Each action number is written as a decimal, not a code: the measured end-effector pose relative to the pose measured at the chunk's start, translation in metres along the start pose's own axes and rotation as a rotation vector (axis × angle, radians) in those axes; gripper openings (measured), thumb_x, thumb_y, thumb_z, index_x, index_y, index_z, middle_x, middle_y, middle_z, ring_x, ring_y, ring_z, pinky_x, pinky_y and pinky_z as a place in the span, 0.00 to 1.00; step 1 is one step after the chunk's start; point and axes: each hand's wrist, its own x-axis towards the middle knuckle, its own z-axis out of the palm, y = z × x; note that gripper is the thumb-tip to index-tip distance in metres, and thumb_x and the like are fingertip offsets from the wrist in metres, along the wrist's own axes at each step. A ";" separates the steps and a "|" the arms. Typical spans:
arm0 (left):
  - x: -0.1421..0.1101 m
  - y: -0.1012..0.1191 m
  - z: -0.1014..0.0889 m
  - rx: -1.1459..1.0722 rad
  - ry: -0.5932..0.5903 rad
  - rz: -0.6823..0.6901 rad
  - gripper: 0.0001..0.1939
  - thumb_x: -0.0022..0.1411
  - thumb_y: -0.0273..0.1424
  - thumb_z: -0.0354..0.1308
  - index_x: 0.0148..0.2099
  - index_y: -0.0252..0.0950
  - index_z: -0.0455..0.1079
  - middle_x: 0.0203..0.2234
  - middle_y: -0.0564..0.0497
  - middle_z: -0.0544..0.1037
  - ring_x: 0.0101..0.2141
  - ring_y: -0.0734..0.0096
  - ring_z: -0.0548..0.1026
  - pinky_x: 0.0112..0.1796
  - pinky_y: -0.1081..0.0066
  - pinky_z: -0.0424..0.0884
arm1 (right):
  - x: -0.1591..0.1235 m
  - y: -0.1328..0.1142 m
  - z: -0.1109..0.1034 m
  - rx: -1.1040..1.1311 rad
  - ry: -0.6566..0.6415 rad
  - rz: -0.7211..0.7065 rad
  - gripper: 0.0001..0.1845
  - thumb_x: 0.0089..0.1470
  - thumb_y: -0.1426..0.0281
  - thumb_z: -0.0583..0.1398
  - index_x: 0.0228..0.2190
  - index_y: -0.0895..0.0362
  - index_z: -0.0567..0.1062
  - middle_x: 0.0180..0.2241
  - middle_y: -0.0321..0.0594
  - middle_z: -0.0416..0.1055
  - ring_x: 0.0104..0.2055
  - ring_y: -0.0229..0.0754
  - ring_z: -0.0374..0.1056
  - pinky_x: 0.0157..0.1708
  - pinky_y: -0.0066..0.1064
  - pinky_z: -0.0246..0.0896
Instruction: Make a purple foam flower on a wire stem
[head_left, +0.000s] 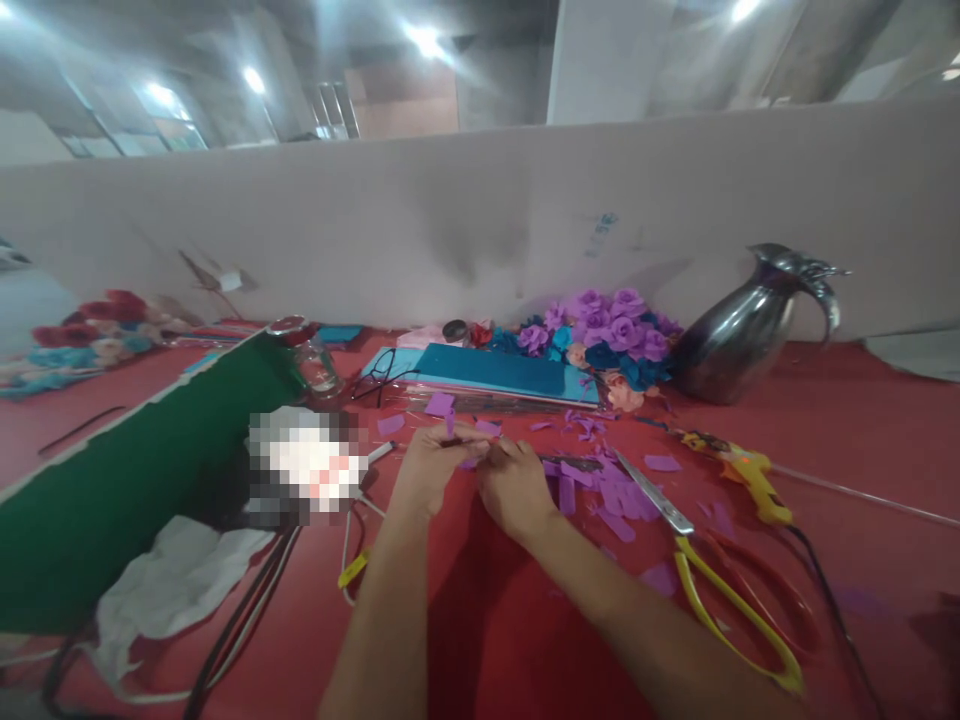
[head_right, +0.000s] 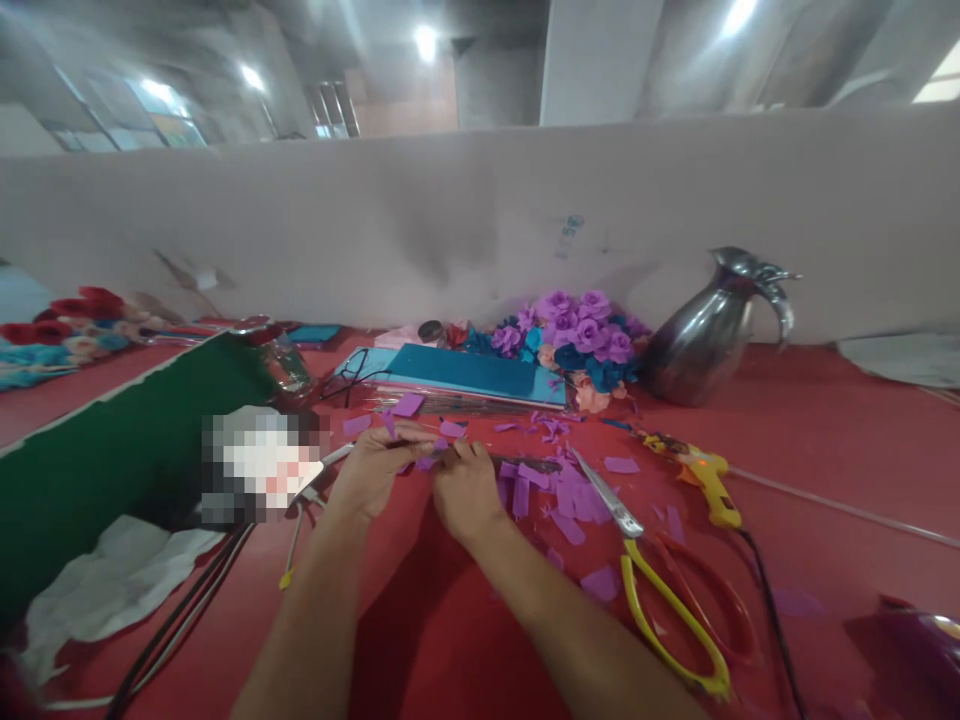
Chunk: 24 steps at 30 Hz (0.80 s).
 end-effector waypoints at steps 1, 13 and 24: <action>0.000 0.000 0.000 0.016 -0.013 -0.001 0.04 0.39 0.26 0.68 0.24 0.37 0.79 0.21 0.48 0.79 0.24 0.69 0.72 0.27 0.71 0.67 | 0.000 0.001 0.000 0.007 -0.002 0.006 0.14 0.58 0.75 0.53 0.33 0.59 0.79 0.35 0.50 0.75 0.44 0.50 0.65 0.40 0.39 0.55; 0.010 -0.010 -0.038 1.028 0.352 -0.106 0.05 0.47 0.26 0.61 0.22 0.40 0.76 0.21 0.46 0.78 0.28 0.59 0.75 0.30 0.69 0.61 | 0.008 0.017 -0.003 0.309 -0.026 0.233 0.08 0.56 0.66 0.60 0.34 0.50 0.81 0.35 0.39 0.79 0.43 0.44 0.69 0.38 0.31 0.59; 0.008 -0.012 -0.028 1.002 0.277 -0.144 0.05 0.44 0.24 0.64 0.24 0.40 0.76 0.21 0.49 0.79 0.29 0.62 0.75 0.31 0.70 0.62 | 0.014 0.020 0.004 0.460 0.011 0.266 0.09 0.53 0.74 0.59 0.34 0.54 0.79 0.35 0.40 0.78 0.40 0.44 0.69 0.39 0.31 0.58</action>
